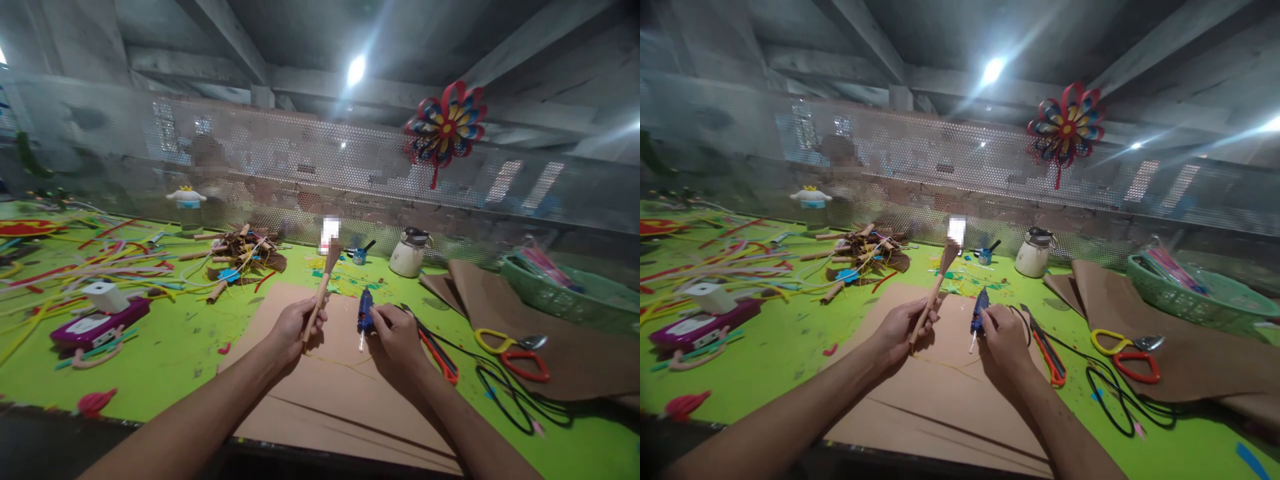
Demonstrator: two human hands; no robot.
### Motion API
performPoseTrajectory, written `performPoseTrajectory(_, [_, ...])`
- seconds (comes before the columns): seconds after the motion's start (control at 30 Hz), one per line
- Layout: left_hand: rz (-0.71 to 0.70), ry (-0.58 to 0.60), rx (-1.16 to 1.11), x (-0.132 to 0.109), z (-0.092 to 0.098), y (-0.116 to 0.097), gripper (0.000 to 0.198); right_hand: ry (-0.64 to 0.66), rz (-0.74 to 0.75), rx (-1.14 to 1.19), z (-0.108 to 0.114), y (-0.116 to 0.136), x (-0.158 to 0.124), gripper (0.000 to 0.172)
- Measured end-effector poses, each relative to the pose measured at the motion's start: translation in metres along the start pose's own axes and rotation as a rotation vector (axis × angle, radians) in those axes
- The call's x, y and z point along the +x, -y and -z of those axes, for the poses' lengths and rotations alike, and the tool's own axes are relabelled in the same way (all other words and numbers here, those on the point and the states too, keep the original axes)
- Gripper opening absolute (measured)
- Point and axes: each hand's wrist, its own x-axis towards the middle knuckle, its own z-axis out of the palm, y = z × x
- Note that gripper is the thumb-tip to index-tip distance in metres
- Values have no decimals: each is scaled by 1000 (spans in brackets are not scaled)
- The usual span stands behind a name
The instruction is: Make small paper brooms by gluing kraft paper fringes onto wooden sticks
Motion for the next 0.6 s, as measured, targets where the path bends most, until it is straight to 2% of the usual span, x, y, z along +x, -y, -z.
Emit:
performPoseTrajectory(0.3, [47,129,-65,3,4,1,25,-14,47,84,-3,12,1,20])
performPoseTrajectory(0.43, [83,197,-90,1,4,1,25,86,245,121,-5,30,17,9])
performPoseTrajectory(0.6, [148,304,-116,-7,-3,-1,26,120,430,122,-11,52,25,6])
